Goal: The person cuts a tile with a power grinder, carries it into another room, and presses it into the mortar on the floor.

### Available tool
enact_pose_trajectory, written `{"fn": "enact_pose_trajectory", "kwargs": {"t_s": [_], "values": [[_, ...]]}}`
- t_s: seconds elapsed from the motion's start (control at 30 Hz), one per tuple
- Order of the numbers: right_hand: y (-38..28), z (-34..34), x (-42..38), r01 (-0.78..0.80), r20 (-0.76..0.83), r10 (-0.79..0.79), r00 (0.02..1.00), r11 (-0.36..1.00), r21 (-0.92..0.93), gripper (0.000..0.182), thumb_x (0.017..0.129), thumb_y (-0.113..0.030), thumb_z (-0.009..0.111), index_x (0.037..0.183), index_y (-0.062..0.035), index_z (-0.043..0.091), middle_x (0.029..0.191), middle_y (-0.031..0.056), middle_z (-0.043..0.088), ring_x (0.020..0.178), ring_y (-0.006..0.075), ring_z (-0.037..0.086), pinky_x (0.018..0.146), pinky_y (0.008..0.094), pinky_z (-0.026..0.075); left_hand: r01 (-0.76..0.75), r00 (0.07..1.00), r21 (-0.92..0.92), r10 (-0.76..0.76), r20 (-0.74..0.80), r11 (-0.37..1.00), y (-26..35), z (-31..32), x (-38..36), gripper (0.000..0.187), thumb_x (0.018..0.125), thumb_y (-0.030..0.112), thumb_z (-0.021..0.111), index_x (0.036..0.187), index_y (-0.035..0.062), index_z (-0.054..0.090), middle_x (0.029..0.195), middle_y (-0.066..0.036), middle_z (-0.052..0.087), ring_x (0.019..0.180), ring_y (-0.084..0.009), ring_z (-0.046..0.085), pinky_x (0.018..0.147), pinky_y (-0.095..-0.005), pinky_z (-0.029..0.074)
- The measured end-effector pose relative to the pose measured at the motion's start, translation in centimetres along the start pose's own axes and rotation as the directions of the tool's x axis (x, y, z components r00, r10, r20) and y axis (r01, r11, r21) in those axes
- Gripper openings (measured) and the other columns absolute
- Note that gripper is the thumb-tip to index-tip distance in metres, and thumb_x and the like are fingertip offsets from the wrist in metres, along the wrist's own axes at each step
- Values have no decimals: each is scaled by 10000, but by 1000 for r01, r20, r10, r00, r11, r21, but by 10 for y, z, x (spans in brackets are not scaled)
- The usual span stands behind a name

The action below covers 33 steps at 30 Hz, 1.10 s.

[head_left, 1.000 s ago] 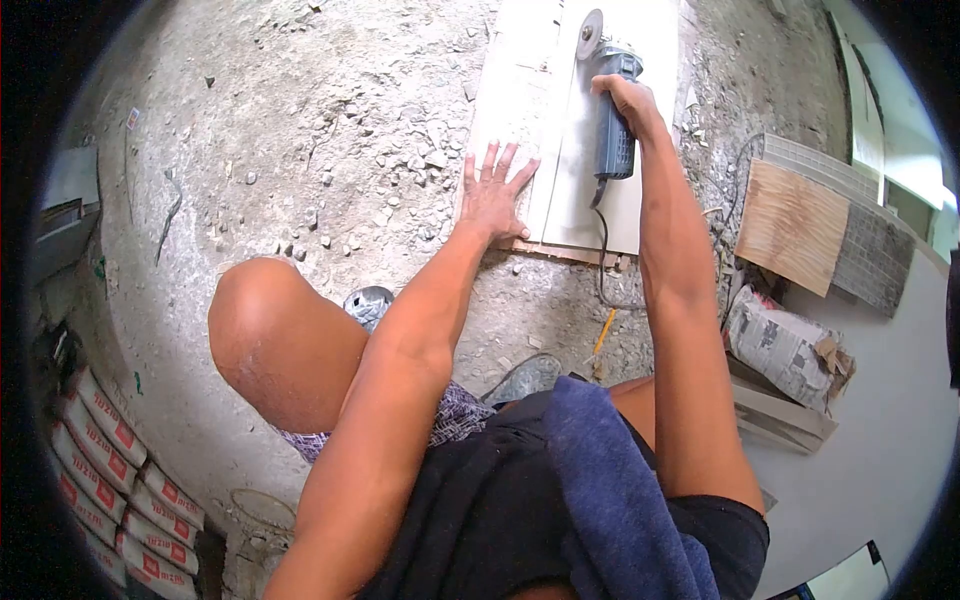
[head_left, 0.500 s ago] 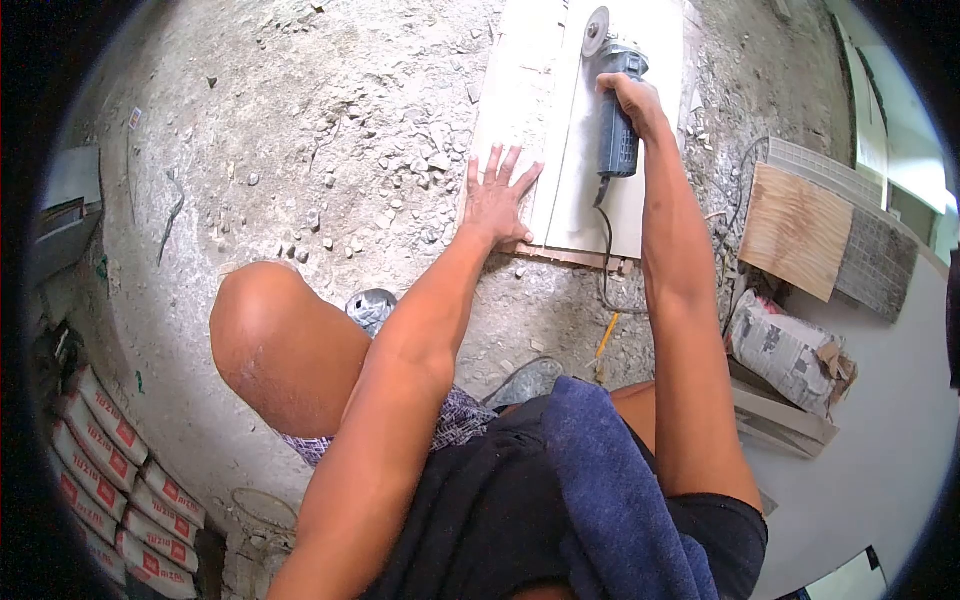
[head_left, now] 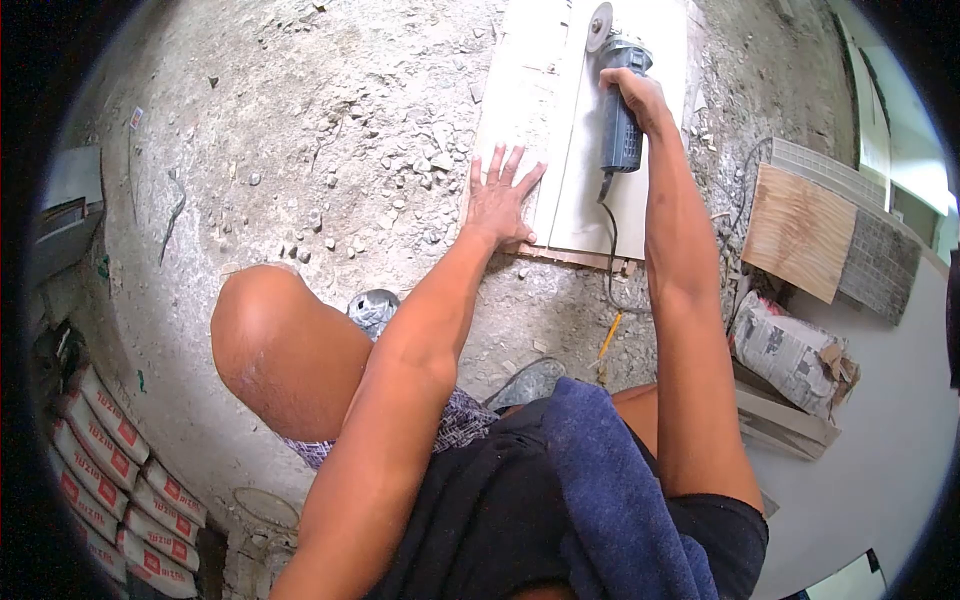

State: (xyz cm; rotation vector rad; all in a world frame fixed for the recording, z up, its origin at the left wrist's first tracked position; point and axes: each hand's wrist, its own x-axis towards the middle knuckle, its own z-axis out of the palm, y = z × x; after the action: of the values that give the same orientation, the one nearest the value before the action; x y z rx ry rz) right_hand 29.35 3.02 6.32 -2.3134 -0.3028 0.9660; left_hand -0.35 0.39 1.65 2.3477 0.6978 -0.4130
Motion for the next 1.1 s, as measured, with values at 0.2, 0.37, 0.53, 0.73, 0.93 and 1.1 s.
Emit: {"fn": "enact_pose_trajectory", "kwargs": {"t_s": [0.2, 0.37, 0.53, 0.73, 0.93, 1.1], "values": [[-1, -1, 5, 39, 28, -40, 999, 998, 40, 295, 631, -247, 737, 761, 0, 643, 695, 66, 604, 537, 178, 545, 500, 323, 443, 3, 1000, 12, -3, 6, 1000, 0, 0, 1, 1331, 479, 579, 905, 1577, 410, 172, 1674, -98, 47, 1537, -337, -75, 1207, -597, -45], [4, -2, 17, 42, 33, -41, 999, 999, -31, 257, 640, -261, 737, 722, -32, 652, 691, 48, 600, 531, 167, 527, 496, 312, 421, -1, 1000, 31, 1, 9, 1000, 1, -1, 1, 1327, 487, 589, 898, 1580, 401, 170, 1673, -100, 54, 1535, -345, -71, 1201, -613, -42], [-2, -4, 10, 58, 30, -58, 998, 998, -2, 252, 653, -279, 731, 713, -46, 657, 685, 40, 596, 535, 161, 523, 499, 309, 416, -8, 1000, 41, 8, -12, 999, 1, 1, 1, 1344, 472, 600, 896, 1582, 398, 166, 1673, -104, 53, 1533, -357, -72, 1194, -626, -46], [-1, -3, 23, 28, 24, -28, 999, 1000, -2, 241, 667, -284, 728, 712, -56, 665, 684, 31, 595, 538, 152, 518, 503, 304, 413, -15, 1000, 63, 16, -18, 998, -1, 5, 4, 1355, 462, 624, 887, 1583, 399, 160, 1673, -102, 48, 1532, -361, -74, 1189, -636, -46], [-6, -3, 31, 11, 24, -11, 1000, 1000, 12, 219, 669, -273, 724, 711, -67, 663, 685, 28, 595, 527, 156, 519, 498, 303, 416, -7, 1000, 36, 7, 11, 999, 0, -1, 1, 1321, 491, 596, 895, 1579, 392, 175, 1675, -80, 38, 1537, -332, -82, 1192, -620, -70], [-19, -6, 29, 6, 23, -5, 1000, 1000, -27, 224, 667, -265, 724, 725, -58, 663, 682, 38, 591, 519, 165, 526, 498, 307, 430, -26, 999, 15, 26, -35, 1000, -2, 5, 2, 1347, 455, 587, 902, 1580, 388, 188, 1671, -99, 50, 1534, -350, -73, 1190, -637, -27]]}}
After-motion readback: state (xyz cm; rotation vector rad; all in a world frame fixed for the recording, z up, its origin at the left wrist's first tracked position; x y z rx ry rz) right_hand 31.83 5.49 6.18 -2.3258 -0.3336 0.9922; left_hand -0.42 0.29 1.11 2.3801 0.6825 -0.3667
